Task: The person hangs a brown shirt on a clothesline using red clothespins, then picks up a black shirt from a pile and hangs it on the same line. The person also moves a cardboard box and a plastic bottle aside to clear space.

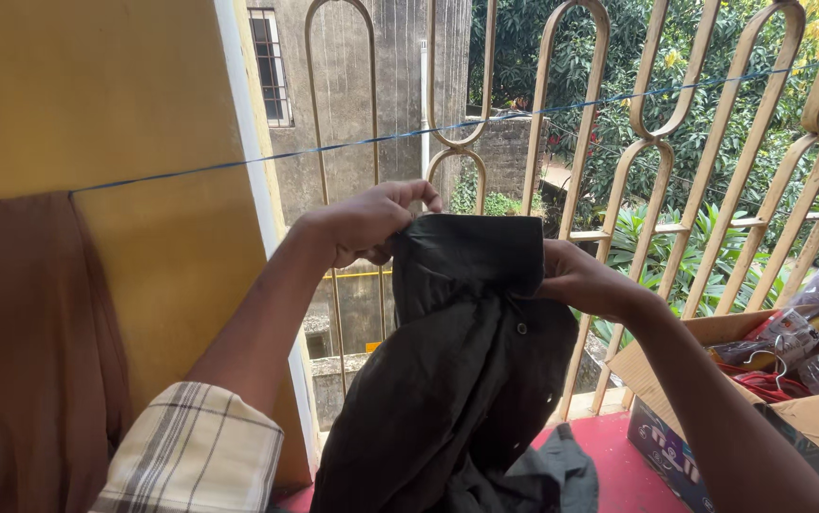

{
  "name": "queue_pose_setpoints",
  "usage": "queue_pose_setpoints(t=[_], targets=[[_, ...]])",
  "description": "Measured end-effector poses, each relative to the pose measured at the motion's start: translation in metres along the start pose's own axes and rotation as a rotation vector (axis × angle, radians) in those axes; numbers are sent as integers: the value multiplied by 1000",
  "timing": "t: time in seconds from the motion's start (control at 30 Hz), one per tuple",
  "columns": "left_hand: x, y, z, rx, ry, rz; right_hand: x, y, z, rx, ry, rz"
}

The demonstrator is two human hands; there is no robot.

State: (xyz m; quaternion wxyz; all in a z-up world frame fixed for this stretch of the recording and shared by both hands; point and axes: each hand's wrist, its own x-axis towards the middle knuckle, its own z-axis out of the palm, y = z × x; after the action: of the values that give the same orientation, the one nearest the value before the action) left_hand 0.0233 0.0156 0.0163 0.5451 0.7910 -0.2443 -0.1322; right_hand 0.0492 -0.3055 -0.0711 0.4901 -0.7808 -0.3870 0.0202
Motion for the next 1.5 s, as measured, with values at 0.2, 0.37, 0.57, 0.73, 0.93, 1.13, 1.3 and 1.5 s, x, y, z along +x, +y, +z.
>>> queue_pose_setpoints(t=[0.2, 0.37, 0.57, 0.73, 0.93, 1.13, 1.3, 1.5], targets=[[-2, 8, 17, 212, 290, 8, 0, -6, 6, 324, 182, 7], [-8, 3, 23, 327, 62, 147, 6, -16, 12, 515, 299, -89], [-6, 2, 24, 982, 254, 140, 5, -4, -5, 466, 334, -18], [-36, 29, 9, 1294, 315, 53, -10, -11, -26, 222, 301, 133], [-38, 45, 24, 1455, 188, -34, -7, -26, -29, 272, 396, 77], [-17, 11, 3, 790, 112, 102, -7, -26, -31, 489, 298, 68], [-26, 4, 4, 864, 262, -18, 4, -34, -32, 369, 282, 83], [-51, 7, 16, 1005, 412, 89, 21, -55, -39, -534, 413, 106]])
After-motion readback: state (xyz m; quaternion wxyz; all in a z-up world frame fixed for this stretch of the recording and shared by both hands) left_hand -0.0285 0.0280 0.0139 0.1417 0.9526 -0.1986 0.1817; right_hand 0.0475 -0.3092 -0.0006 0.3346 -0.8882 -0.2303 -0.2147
